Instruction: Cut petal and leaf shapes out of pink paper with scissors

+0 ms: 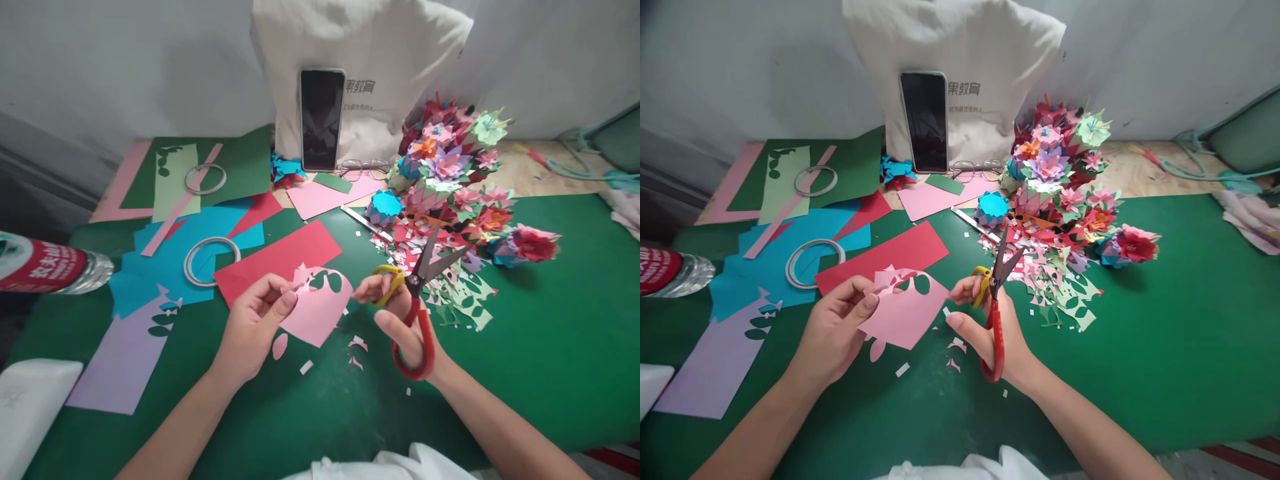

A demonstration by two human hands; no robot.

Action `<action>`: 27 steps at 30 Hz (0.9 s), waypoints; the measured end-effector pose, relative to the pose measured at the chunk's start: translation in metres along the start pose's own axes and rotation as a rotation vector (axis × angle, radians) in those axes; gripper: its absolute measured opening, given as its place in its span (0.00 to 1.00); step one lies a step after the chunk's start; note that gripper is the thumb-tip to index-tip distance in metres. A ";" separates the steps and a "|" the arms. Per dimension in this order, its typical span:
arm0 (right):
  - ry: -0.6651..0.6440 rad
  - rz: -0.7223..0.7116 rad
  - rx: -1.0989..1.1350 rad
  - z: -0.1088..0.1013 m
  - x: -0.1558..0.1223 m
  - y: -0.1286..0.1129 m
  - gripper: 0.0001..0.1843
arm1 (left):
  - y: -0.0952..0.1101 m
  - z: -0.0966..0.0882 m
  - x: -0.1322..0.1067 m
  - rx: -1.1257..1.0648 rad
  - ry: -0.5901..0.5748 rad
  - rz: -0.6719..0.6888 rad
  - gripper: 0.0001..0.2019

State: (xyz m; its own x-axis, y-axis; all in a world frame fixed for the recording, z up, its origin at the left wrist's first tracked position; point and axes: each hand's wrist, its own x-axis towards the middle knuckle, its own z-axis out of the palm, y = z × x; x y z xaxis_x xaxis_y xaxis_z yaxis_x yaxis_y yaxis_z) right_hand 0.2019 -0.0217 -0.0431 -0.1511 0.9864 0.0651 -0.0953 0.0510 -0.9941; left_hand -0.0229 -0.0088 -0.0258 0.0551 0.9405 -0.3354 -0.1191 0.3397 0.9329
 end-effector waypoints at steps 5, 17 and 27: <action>0.015 0.128 0.132 0.010 0.002 -0.009 0.18 | 0.010 0.013 -0.009 -0.133 -0.062 -0.081 0.18; 0.353 0.044 0.076 0.022 0.008 -0.022 0.18 | 0.035 0.029 0.001 -0.719 0.128 -0.292 0.13; 0.447 0.058 -0.008 0.046 0.001 -0.010 0.15 | -0.001 0.034 -0.012 -0.101 -0.216 -0.082 0.15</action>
State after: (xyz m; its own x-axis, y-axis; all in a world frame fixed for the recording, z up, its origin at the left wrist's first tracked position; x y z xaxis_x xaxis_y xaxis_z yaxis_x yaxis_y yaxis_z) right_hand 0.1573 -0.0287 -0.0292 0.2840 0.9583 -0.0326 -0.0910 -0.0069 -0.9958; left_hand 0.0102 -0.0211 -0.0178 0.2784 0.8891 -0.3634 -0.2030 0.4242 0.8825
